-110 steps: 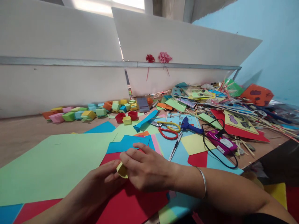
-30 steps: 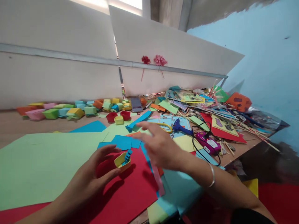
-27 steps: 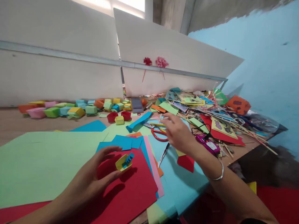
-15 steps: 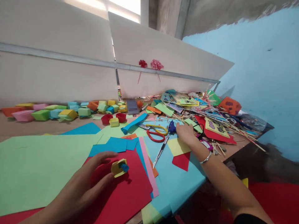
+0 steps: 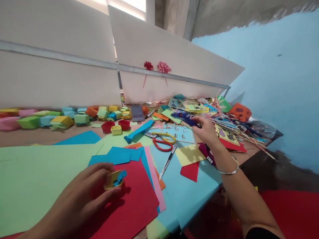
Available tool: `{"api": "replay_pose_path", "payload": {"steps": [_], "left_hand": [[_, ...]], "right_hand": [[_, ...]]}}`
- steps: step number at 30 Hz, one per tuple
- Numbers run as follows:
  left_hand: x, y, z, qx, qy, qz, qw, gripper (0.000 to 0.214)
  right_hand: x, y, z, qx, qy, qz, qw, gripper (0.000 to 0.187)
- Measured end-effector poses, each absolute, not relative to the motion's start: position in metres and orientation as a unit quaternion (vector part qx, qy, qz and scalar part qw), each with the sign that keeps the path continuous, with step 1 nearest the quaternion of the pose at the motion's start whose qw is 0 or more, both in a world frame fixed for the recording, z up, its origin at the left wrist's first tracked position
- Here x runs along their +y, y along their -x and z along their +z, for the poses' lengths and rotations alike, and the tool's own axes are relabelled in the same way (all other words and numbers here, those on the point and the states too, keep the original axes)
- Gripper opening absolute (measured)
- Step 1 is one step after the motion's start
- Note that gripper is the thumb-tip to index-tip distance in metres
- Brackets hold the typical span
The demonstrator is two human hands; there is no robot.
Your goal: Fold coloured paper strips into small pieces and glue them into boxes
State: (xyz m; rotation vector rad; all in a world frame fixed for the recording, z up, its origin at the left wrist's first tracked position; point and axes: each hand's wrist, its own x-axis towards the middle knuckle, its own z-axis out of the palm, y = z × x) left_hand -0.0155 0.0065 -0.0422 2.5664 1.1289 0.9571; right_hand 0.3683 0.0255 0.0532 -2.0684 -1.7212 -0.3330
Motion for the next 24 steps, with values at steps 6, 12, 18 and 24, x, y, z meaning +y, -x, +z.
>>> {"api": "replay_pose_path", "payload": {"steps": [6, 12, 18, 24], "left_hand": [[0.006, 0.017, -0.036, 0.400, -0.840, 0.365, 0.045, 0.026], [0.005, 0.019, -0.048, 0.389, -0.837, 0.377, 0.073, 0.040], [0.005, 0.016, -0.042, 0.409, -0.825, 0.349, 0.174, 0.014], [0.004, 0.015, -0.029, 0.428, -0.797, 0.365, 0.219, 0.019]], "right_hand": [[0.021, -0.342, 0.085, -0.654, 0.541, 0.042, 0.527, 0.018], [0.019, -0.288, 0.098, -0.619, 0.372, 0.158, 0.674, 0.015], [0.033, -0.248, 0.041, -0.649, 0.349, 0.342, 0.583, 0.028], [0.034, -0.247, 0.015, -0.657, 0.386, 0.498, 0.413, 0.035]]}}
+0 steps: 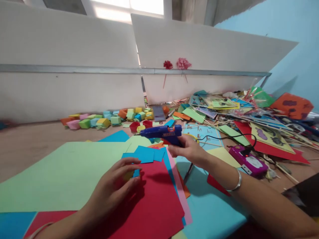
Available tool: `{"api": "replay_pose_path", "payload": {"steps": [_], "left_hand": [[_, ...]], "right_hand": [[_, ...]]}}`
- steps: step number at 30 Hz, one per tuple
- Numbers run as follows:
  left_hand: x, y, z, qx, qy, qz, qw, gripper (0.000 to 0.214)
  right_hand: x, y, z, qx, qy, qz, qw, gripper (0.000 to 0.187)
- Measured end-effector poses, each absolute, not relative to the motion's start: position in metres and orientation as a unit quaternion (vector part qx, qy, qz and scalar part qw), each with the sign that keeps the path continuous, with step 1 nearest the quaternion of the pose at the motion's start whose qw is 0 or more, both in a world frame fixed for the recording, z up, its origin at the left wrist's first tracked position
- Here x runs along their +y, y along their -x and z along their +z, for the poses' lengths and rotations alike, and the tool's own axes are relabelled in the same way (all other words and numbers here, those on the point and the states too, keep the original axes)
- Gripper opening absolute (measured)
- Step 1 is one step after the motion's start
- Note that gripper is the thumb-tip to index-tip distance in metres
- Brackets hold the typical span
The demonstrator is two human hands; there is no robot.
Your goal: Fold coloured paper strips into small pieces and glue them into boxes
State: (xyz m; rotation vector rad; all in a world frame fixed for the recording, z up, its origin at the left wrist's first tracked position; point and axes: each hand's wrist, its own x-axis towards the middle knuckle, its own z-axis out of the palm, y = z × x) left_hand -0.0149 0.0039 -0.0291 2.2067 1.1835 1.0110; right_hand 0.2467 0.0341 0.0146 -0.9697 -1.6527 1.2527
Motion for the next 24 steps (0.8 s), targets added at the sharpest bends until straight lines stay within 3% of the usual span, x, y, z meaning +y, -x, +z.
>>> {"api": "replay_pose_path", "payload": {"steps": [7, 18, 24], "left_hand": [[0.0048, 0.0168, -0.0296, 0.453, -0.762, 0.386, 0.256, 0.018], [0.0083, 0.0162, -0.0270, 0.450, -0.755, 0.392, 0.271, 0.016], [0.0074, 0.0162, -0.0270, 0.450, -0.762, 0.379, 0.271, 0.016]], "right_hand": [[0.0253, -0.2517, 0.0202, -0.684, 0.416, 0.510, 0.316, 0.029], [0.0240, -0.2461, 0.0224, -0.819, 0.428, 0.275, 0.264, 0.009], [0.0240, -0.2450, 0.0201, -0.835, 0.431, 0.227, 0.255, 0.012]]}}
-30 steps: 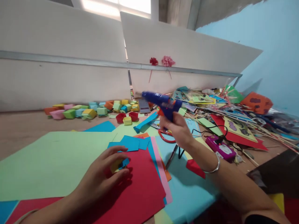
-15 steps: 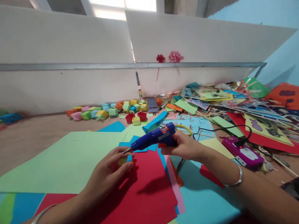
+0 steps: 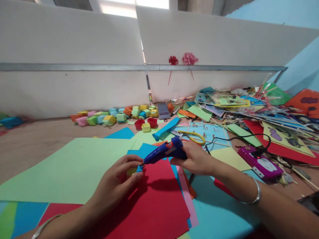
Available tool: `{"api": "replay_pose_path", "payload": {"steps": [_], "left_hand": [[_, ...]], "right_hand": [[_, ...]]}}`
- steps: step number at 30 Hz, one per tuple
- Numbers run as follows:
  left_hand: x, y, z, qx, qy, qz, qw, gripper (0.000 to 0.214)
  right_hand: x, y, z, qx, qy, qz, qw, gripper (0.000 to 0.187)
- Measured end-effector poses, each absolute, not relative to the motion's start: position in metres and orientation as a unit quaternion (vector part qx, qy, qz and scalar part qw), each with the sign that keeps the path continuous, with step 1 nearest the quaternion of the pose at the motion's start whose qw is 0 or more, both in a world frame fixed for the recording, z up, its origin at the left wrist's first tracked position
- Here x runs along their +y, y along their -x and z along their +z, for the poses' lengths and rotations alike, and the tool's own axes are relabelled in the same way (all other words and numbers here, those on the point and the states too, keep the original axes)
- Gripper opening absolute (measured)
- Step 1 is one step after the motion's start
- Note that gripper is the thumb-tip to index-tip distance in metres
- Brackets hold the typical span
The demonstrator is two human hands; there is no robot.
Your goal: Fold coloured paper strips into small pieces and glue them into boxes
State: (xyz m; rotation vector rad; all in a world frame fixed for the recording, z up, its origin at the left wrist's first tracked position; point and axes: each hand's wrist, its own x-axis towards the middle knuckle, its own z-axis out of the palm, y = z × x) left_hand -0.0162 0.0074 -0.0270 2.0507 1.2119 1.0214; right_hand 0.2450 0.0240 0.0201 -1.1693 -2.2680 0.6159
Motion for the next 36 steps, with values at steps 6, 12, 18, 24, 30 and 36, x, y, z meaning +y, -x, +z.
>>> {"api": "replay_pose_path", "payload": {"steps": [6, 12, 18, 24, 30, 36], "left_hand": [[0.0066, 0.0160, -0.0254, 0.453, -0.761, 0.372, 0.278, 0.018], [0.0071, 0.0156, -0.0250, 0.455, -0.761, 0.370, 0.278, 0.018], [0.0077, 0.0160, -0.0258, 0.453, -0.766, 0.374, 0.261, 0.016], [0.0068, 0.0161, -0.0266, 0.449, -0.764, 0.376, 0.270, 0.015], [0.0075, 0.0146, -0.0257, 0.447, -0.760, 0.377, 0.284, 0.017], [0.0068, 0.0154, -0.0266, 0.452, -0.755, 0.375, 0.291, 0.017]], "right_hand": [[0.0224, -0.2442, 0.0224, -0.830, 0.444, 0.234, 0.243, 0.015], [0.0205, -0.2421, 0.0195, -0.810, 0.460, 0.263, 0.250, 0.021], [0.0197, -0.2424, 0.0170, -0.803, 0.466, 0.269, 0.257, 0.024], [0.0199, -0.2434, 0.0172, -0.809, 0.460, 0.258, 0.261, 0.025], [0.0176, -0.2428, 0.0207, -0.813, 0.443, 0.271, 0.263, 0.021], [0.0154, -0.2398, 0.0199, -0.802, 0.450, 0.285, 0.272, 0.023]]}}
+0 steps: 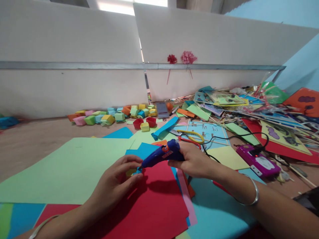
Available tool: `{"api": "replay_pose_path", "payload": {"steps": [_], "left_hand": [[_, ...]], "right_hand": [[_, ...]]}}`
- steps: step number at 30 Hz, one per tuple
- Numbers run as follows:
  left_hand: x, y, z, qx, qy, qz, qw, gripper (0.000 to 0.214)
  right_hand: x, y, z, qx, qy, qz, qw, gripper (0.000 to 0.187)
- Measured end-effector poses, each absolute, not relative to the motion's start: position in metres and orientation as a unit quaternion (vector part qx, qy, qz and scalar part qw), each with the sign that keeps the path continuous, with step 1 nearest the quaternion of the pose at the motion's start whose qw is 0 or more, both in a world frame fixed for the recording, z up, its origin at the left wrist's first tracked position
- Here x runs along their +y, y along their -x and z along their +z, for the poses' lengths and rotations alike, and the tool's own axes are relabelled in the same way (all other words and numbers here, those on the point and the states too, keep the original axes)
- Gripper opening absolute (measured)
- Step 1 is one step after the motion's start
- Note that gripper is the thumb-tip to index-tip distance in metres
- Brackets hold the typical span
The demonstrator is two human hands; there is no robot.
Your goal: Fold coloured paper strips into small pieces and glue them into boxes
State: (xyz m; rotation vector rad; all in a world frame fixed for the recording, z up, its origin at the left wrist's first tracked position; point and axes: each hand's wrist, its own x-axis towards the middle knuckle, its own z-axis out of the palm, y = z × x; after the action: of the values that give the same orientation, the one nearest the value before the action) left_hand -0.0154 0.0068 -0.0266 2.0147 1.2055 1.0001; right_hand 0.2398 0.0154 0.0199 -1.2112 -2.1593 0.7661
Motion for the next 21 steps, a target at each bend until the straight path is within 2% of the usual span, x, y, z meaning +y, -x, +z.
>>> {"api": "replay_pose_path", "payload": {"steps": [21], "left_hand": [[0.0071, 0.0159, -0.0278, 0.455, -0.749, 0.371, 0.308, 0.019]], "right_hand": [[0.0117, -0.2396, 0.0217, -0.808, 0.432, 0.283, 0.283, 0.023]]}}
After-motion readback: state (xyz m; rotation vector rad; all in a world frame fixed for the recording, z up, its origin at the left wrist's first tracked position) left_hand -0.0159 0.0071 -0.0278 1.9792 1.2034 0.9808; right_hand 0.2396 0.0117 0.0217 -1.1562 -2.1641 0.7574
